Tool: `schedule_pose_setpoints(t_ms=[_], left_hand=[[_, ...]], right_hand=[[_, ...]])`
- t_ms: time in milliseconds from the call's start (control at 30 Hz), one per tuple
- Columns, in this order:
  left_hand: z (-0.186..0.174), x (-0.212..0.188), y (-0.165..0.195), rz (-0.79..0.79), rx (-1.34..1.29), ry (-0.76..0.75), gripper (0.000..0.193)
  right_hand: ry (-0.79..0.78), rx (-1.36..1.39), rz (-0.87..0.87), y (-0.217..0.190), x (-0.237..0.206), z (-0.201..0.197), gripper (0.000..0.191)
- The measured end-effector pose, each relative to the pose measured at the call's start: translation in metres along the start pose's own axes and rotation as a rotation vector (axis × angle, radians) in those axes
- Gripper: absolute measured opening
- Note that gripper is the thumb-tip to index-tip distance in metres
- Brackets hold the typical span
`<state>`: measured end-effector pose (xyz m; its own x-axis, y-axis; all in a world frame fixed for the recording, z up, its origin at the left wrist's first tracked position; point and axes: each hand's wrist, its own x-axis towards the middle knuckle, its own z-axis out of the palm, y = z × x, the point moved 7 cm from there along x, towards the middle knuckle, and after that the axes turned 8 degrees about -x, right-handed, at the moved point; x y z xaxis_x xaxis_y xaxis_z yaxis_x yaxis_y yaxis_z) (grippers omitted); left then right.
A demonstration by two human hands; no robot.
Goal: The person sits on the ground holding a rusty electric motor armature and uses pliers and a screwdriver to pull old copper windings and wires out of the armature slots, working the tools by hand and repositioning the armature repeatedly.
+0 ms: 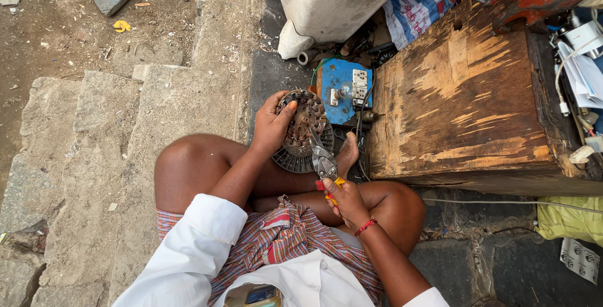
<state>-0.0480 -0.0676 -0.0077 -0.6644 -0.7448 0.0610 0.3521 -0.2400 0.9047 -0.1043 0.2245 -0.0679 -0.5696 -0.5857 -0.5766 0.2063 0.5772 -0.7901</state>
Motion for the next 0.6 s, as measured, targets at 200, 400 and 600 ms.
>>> schedule_pose_setpoints(t_ms=[200,400,600], left_hand=[[0.0,0.0,0.001,0.022,-0.021,-0.015,0.036],[-0.003,0.002,0.0,0.007,0.076,0.012,0.034],[-0.001,0.0,0.012,-0.013,0.193,0.051,0.038]], right_hand=[[-0.116,0.146,0.093,0.013,-0.004,0.024,0.053],[-0.215,0.336,0.257,0.024,-0.011,0.053,0.048],[-0.016,0.048,0.091,0.012,-0.001,0.025,0.05]])
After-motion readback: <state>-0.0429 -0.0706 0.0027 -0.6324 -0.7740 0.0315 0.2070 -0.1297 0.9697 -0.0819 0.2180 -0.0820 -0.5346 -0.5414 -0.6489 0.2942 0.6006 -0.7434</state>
